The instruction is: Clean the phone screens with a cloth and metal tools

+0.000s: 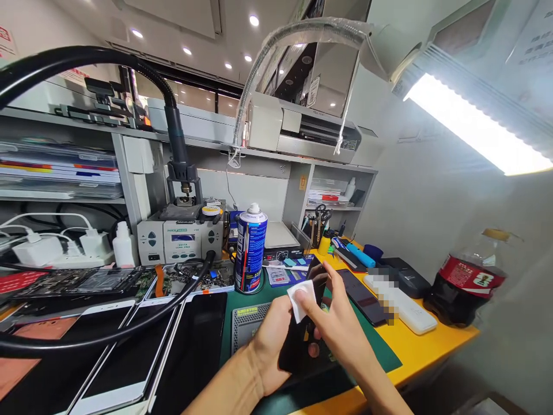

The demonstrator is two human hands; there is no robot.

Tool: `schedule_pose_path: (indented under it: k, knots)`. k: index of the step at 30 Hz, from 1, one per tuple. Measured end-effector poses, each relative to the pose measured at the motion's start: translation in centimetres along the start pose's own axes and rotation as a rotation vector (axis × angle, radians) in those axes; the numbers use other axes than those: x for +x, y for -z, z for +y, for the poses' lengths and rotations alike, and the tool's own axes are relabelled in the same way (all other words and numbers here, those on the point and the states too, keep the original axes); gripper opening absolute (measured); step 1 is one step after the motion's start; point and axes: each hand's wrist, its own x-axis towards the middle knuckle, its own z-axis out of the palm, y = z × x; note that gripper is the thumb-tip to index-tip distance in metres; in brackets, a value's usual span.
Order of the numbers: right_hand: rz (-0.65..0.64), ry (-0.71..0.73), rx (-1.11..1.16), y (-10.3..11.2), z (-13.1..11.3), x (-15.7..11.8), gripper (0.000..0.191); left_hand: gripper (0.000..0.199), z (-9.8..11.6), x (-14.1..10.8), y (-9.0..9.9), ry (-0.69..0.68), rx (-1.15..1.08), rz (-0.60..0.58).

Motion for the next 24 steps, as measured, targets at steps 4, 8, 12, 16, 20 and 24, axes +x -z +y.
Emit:
schedule_pose_path:
  k: [4,8,12,16,20,24]
  knots:
    - [-0.077,-0.001,-0.011,-0.5,1.0,-2.1,0.091,0.028,0.3,-0.3,-0.1,0.038,-0.050,-0.002]
    - [-0.130,-0.001,-0.041,-0.9,1.8,-3.5,0.101,0.026,0.9,-0.7,-0.4,0.046,-0.077,0.027]
    - [-0.134,0.003,-0.047,-0.7,1.7,-3.4,0.096,0.025,1.0,-0.9,-0.8,0.038,-0.085,0.057]
    - [-0.053,0.087,-0.032,-0.1,0.6,-1.7,0.084,0.028,0.5,-0.6,-0.5,0.008,-0.079,0.108]
    - [0.041,0.094,0.009,0.3,-0.8,1.1,0.083,0.023,0.2,-0.3,-0.1,-0.082,-0.067,0.114]
    - [0.082,0.087,0.036,0.5,-1.5,3.7,0.082,0.027,0.2,-0.2,0.0,-0.130,-0.055,0.125]
